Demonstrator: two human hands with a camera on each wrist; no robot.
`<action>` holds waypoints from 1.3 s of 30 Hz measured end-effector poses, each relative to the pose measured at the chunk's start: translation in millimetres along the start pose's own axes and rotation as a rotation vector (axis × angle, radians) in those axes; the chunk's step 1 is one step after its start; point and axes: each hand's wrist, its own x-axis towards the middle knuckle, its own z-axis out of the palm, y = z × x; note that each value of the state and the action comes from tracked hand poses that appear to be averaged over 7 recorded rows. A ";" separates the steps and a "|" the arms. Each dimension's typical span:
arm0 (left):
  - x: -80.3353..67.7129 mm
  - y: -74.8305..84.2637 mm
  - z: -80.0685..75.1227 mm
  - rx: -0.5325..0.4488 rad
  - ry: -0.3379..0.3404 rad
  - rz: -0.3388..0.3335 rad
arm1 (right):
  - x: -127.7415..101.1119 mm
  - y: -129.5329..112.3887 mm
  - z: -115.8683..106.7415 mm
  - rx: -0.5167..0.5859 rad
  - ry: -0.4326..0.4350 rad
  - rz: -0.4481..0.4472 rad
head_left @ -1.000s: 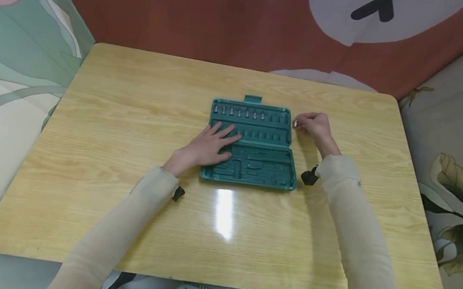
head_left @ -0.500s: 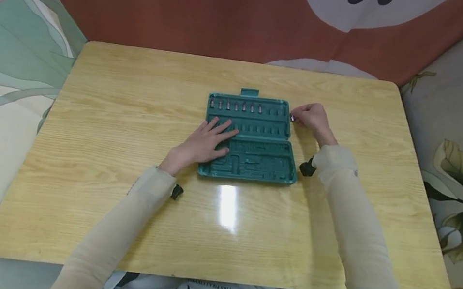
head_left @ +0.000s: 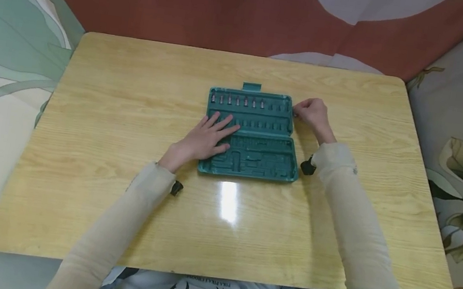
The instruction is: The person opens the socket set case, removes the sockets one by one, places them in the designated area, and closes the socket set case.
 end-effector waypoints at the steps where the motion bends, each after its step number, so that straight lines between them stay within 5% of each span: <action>1: -0.7 0.1 -0.1 0.004 -0.004 -0.002 | -0.4 -0.4 -0.3 0.004 -0.009 0.001; 21: -10.6 -1.2 -0.3 0.022 -0.026 0.020 | -8.9 -2.3 -5.2 0.125 -0.067 0.059; 34: -1.7 -6.2 7.1 -0.024 -0.010 0.027 | 1.0 17.2 -0.9 0.231 -0.044 -0.018; 39: 6.2 -0.8 10.3 -0.010 -0.012 0.040 | -5.7 10.7 -3.8 0.181 -0.030 -0.071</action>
